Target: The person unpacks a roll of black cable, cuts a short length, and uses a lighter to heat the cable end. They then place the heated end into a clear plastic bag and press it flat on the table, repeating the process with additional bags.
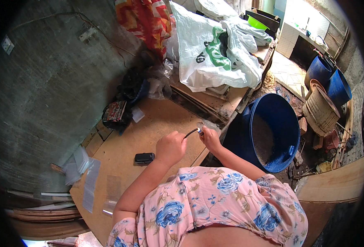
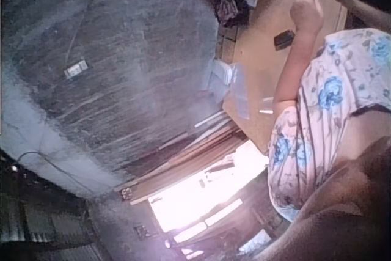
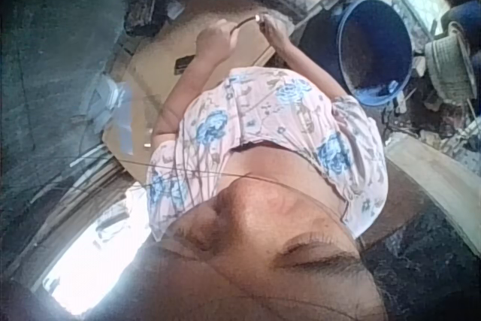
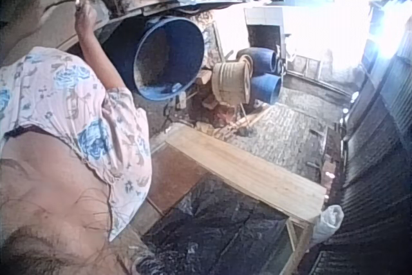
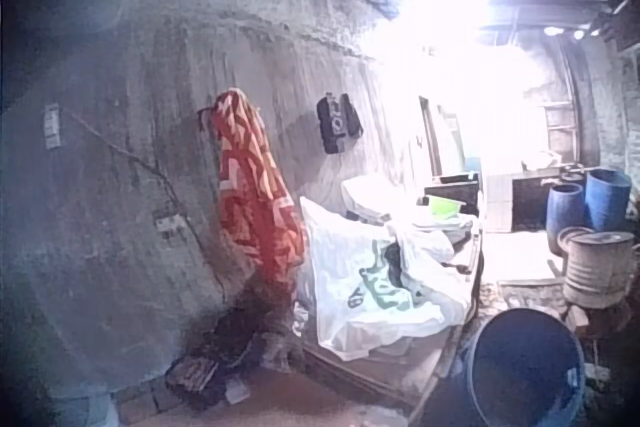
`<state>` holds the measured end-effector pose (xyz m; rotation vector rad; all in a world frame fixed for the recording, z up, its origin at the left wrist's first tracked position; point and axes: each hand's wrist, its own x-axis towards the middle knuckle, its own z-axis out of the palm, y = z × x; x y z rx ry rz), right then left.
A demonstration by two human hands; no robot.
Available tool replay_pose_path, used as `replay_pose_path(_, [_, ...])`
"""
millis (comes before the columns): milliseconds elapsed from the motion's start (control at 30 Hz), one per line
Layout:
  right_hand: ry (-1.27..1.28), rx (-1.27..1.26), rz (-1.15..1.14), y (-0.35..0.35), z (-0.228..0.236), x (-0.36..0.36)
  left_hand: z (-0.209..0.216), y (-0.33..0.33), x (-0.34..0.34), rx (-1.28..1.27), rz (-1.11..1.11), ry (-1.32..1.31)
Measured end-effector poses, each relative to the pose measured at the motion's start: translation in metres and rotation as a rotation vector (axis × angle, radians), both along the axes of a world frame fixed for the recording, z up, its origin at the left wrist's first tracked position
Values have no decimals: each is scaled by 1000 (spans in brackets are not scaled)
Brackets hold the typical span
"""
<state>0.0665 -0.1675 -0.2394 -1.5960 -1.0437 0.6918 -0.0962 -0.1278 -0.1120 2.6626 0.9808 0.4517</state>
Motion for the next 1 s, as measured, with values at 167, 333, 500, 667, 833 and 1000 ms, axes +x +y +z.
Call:
replay_pose_path(167, [9, -20, -8, 0, 0, -1, 0, -1, 1, 2, 5, 17])
replay_pose_path(333, [102, -68, 21, -1, 3, 2, 0, -1, 0, 10, 2, 19])
replay_pose_path(500, [216, -94, -4, 0, 0, 2, 0, -1, 1, 11, 1, 15])
replay_pose_path(667, [154, -86, 16, -2, 4, 3, -1, 0, 2, 11, 1, 15])
replay_pose_path(833, [108, -72, 3, -1, 2, 4, -1, 0, 3, 4, -1, 8])
replay_pose_path(1000, [180, -80, 21, -1, 5, 5, -1, 1, 3, 1, 1, 10])
